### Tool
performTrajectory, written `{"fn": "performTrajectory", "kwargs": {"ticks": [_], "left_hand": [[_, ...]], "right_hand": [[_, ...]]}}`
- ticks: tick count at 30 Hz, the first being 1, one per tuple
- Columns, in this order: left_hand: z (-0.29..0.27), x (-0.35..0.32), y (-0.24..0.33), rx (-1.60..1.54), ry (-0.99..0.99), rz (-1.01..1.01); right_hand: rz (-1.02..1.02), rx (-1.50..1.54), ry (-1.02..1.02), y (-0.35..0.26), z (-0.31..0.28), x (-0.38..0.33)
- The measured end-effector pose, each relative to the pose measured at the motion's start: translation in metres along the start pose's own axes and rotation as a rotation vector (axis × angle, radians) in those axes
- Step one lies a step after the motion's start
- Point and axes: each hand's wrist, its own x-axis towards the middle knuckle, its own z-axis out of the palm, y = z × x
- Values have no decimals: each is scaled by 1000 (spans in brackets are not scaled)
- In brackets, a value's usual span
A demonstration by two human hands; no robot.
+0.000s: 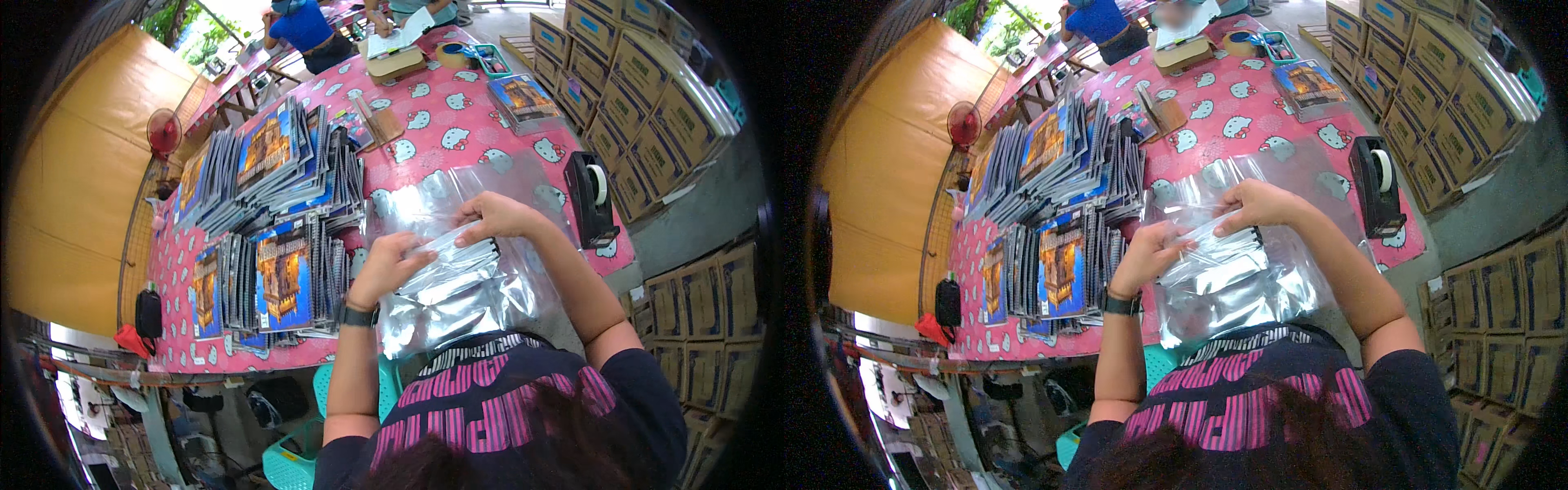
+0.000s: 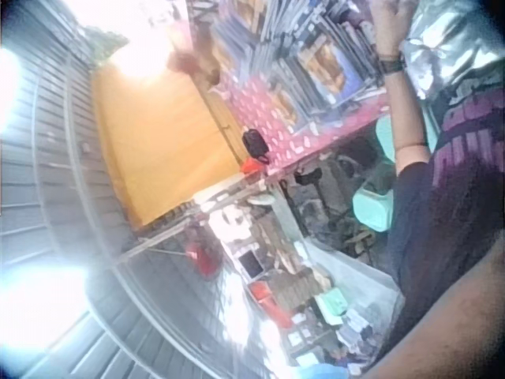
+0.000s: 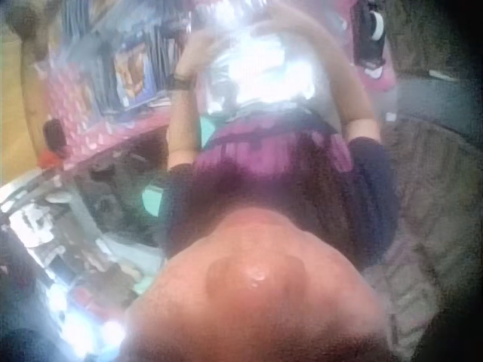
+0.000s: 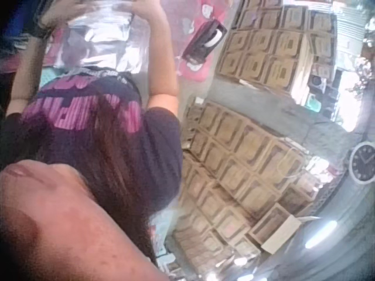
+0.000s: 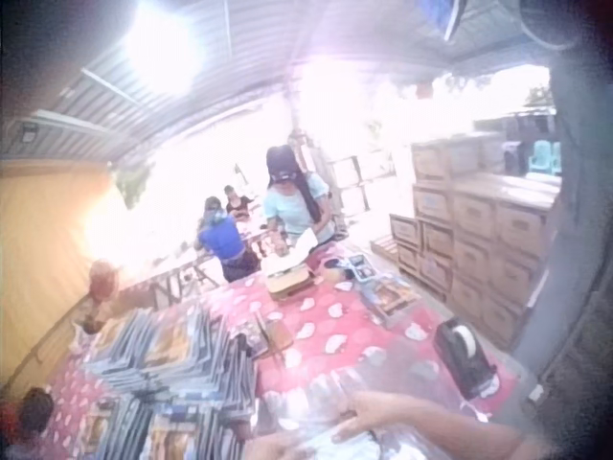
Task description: The person packages notebooks by placing a stack of notebooks into a plastic sleeve, folding the flap, and sealing it with several pieces of tape from a dispenser.
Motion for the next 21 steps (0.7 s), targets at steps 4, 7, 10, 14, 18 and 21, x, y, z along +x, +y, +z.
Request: {"fn": "performTrajectory", "kwargs": {"ticks": [4,7,10,14,18,21], "left_hand": [[0,28,6,-202,-209,320],[-6,33,14,-335,-273,360],[-33,9,33,-193,-61,248],[-32,-17,34,-97,451,163],[-10,-13,32,144,508,186],[-18,-17,54,-172,791,271]], "right_hand": [[-14,94,29,-1,4,-1],[23,94,54,-5,8,-6],[-98,-32,142,-12,10,-8],[-268,-184,249,-20,16,-1],[-325,-101,211,-63,22,14],[-333,-2,219,-70,11,3]]}}
